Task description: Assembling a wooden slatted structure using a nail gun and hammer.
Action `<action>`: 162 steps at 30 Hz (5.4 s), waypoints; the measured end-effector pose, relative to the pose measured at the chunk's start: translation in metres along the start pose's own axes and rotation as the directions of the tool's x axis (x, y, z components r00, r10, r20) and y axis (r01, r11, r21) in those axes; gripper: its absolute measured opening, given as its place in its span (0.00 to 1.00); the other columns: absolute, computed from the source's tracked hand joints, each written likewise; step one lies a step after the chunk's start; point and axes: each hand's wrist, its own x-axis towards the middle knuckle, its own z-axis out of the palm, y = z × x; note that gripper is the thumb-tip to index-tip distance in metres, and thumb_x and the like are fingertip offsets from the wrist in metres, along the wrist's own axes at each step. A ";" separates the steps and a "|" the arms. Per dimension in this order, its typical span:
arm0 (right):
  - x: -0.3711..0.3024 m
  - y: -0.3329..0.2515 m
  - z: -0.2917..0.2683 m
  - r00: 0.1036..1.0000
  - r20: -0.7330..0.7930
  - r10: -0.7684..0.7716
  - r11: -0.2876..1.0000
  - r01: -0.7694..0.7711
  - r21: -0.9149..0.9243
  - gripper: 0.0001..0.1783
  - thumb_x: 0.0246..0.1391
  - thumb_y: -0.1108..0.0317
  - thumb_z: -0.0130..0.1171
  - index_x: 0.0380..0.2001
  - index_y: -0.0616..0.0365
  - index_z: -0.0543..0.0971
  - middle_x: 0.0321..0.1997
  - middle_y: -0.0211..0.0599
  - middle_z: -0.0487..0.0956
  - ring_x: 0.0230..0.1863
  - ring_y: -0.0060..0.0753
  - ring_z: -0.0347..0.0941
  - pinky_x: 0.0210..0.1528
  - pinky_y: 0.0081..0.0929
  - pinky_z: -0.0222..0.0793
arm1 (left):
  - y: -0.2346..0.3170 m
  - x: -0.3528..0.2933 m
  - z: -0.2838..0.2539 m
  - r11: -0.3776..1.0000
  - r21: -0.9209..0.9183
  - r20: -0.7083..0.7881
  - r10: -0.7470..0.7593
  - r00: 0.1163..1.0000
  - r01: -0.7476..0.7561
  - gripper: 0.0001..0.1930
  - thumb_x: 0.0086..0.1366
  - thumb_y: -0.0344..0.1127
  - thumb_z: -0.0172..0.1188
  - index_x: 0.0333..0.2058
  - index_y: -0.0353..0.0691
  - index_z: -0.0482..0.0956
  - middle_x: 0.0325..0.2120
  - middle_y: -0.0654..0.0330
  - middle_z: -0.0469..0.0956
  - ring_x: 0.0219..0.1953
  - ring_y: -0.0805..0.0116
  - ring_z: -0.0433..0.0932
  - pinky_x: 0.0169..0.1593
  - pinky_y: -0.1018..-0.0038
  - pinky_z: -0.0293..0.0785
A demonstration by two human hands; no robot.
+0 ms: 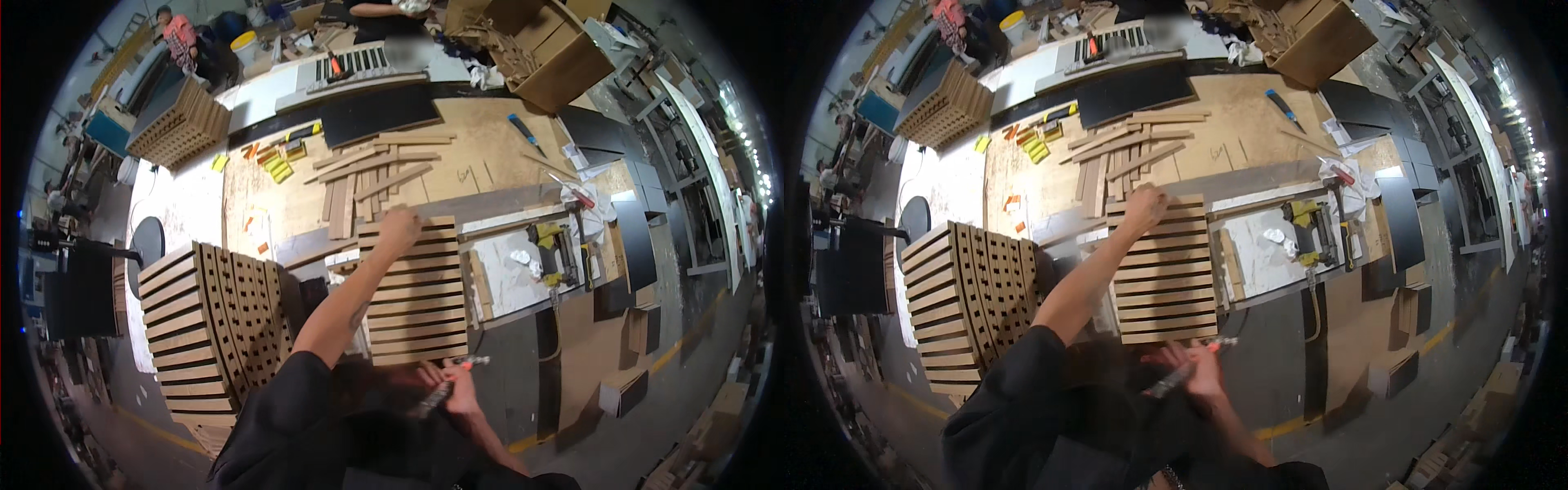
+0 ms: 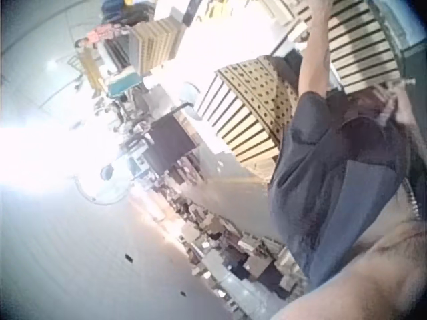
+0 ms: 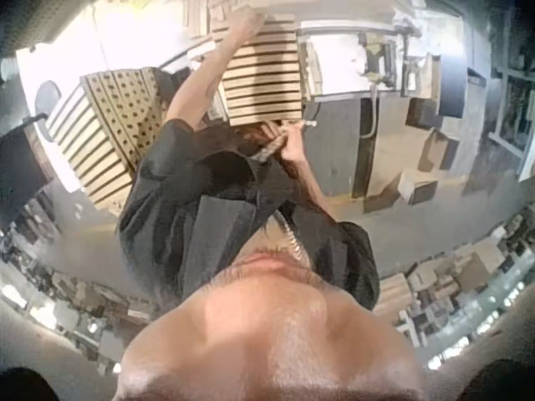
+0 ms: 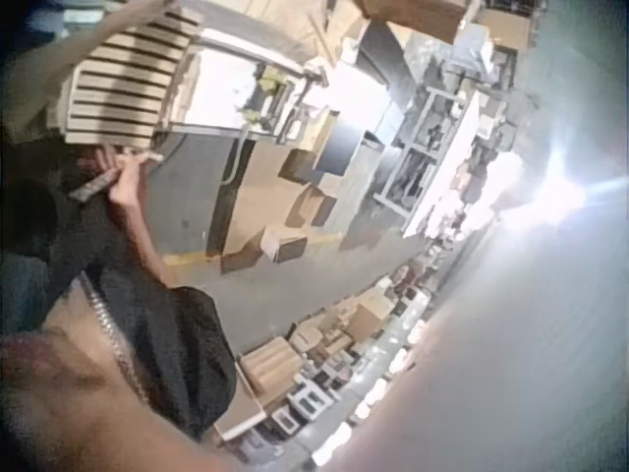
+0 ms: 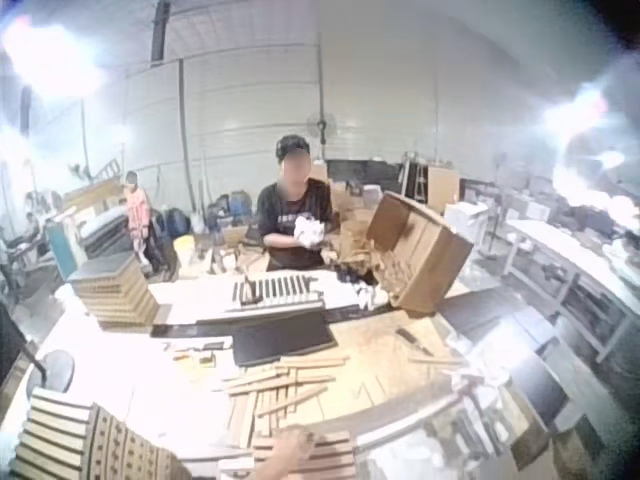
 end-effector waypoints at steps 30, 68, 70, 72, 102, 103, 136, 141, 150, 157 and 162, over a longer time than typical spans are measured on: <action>0.036 -0.207 0.149 0.945 0.185 -0.269 0.378 0.280 -0.882 0.17 0.66 0.63 0.56 0.51 0.62 0.75 0.26 0.30 0.73 0.18 0.17 0.64 0.18 0.18 0.58 | 0.023 -0.027 -0.044 0.885 0.421 0.229 -0.316 0.921 0.199 0.20 0.63 0.50 0.61 0.36 0.37 0.86 0.41 0.52 0.82 0.51 0.50 0.79 0.54 0.59 0.74; 0.262 -0.074 0.396 0.771 0.383 0.509 -0.828 0.559 -0.025 0.14 0.40 0.70 0.58 0.33 0.58 0.84 0.23 0.45 0.79 0.25 0.45 0.74 0.30 0.41 0.68 | -0.072 -0.109 -0.064 0.939 -0.144 -0.125 -0.330 0.936 0.312 0.10 0.59 0.33 0.65 0.38 0.36 0.82 0.36 0.45 0.80 0.39 0.43 0.80 0.45 0.57 0.76; 0.269 -0.083 0.393 0.739 0.477 0.476 -0.825 0.563 -0.049 0.16 0.38 0.71 0.58 0.35 0.57 0.85 0.23 0.45 0.79 0.25 0.46 0.74 0.30 0.42 0.68 | -0.070 -0.099 -0.065 0.947 -0.153 -0.118 -0.302 0.946 0.283 0.10 0.59 0.33 0.65 0.38 0.36 0.82 0.36 0.45 0.80 0.39 0.42 0.79 0.45 0.57 0.76; 0.264 -0.086 0.393 0.726 0.318 0.609 -0.773 0.633 0.036 0.17 0.39 0.71 0.58 0.37 0.57 0.85 0.23 0.45 0.80 0.25 0.47 0.74 0.31 0.41 0.69 | -0.070 -0.099 -0.065 0.949 -0.158 -0.113 -0.292 0.950 0.273 0.10 0.59 0.33 0.65 0.38 0.36 0.82 0.36 0.45 0.80 0.39 0.42 0.79 0.45 0.57 0.76; 0.250 -0.060 0.390 0.771 0.342 0.538 -0.827 0.560 0.039 0.19 0.43 0.68 0.60 0.41 0.52 0.86 0.26 0.43 0.81 0.28 0.41 0.77 0.31 0.40 0.71 | -0.091 -0.118 -0.053 0.860 -0.350 -0.139 -0.440 0.887 0.371 0.11 0.61 0.33 0.65 0.39 0.31 0.81 0.26 0.45 0.81 0.31 0.53 0.83 0.36 0.66 0.76; 0.246 -0.061 0.389 0.753 0.344 0.561 -0.808 0.589 0.030 0.19 0.43 0.67 0.60 0.41 0.52 0.86 0.27 0.44 0.81 0.29 0.41 0.77 0.32 0.40 0.71 | -0.093 -0.121 -0.051 0.862 -0.371 -0.173 -0.430 0.886 0.346 0.10 0.61 0.33 0.65 0.38 0.33 0.82 0.25 0.46 0.81 0.30 0.52 0.83 0.35 0.66 0.76; 0.117 -0.234 0.114 0.903 0.071 -0.424 0.274 0.203 -0.940 0.06 0.62 0.64 0.56 0.37 0.54 0.73 0.19 0.25 0.68 0.17 0.22 0.64 0.19 0.23 0.60 | 0.013 -0.257 -0.002 0.317 -0.759 -0.237 -0.948 0.212 0.569 0.14 0.68 0.41 0.60 0.33 0.33 0.78 0.19 0.49 0.76 0.22 0.57 0.76 0.31 0.64 0.71; 0.151 -0.216 0.142 0.867 0.391 -0.309 0.013 0.414 -0.910 0.06 0.65 0.67 0.53 0.34 0.57 0.71 0.22 0.29 0.70 0.19 0.23 0.66 0.19 0.24 0.63 | 0.013 -0.173 -0.006 0.614 -0.662 -0.486 -0.788 0.379 0.430 0.17 0.64 0.37 0.63 0.49 0.35 0.76 0.38 0.45 0.76 0.36 0.48 0.76 0.42 0.59 0.74; 0.186 -0.202 0.201 0.873 0.379 -0.308 0.014 0.403 -0.915 0.14 0.65 0.67 0.56 0.49 0.59 0.69 0.25 0.32 0.71 0.19 0.21 0.66 0.19 0.22 0.63 | -0.016 -0.097 0.009 0.627 -0.530 -0.562 -0.764 0.317 0.570 0.18 0.63 0.42 0.63 0.47 0.38 0.80 0.38 0.50 0.76 0.46 0.47 0.71 0.53 0.56 0.68; 0.191 -0.213 0.204 0.881 0.360 -0.307 0.034 0.388 -0.921 0.16 0.65 0.67 0.56 0.53 0.59 0.71 0.24 0.31 0.70 0.19 0.20 0.65 0.18 0.21 0.63 | -0.013 -0.095 0.007 0.581 -0.610 -0.540 -0.803 0.253 0.539 0.16 0.62 0.41 0.64 0.45 0.38 0.83 0.41 0.52 0.79 0.49 0.49 0.73 0.56 0.59 0.69; 0.187 -0.203 0.199 0.862 0.385 -0.328 0.038 0.420 -0.907 0.05 0.67 0.69 0.52 0.41 0.58 0.74 0.24 0.29 0.69 0.19 0.18 0.64 0.19 0.19 0.62 | -0.013 -0.095 0.007 0.552 -0.623 -0.520 -0.822 0.233 0.554 0.16 0.62 0.41 0.64 0.44 0.39 0.84 0.41 0.52 0.79 0.50 0.49 0.73 0.56 0.60 0.69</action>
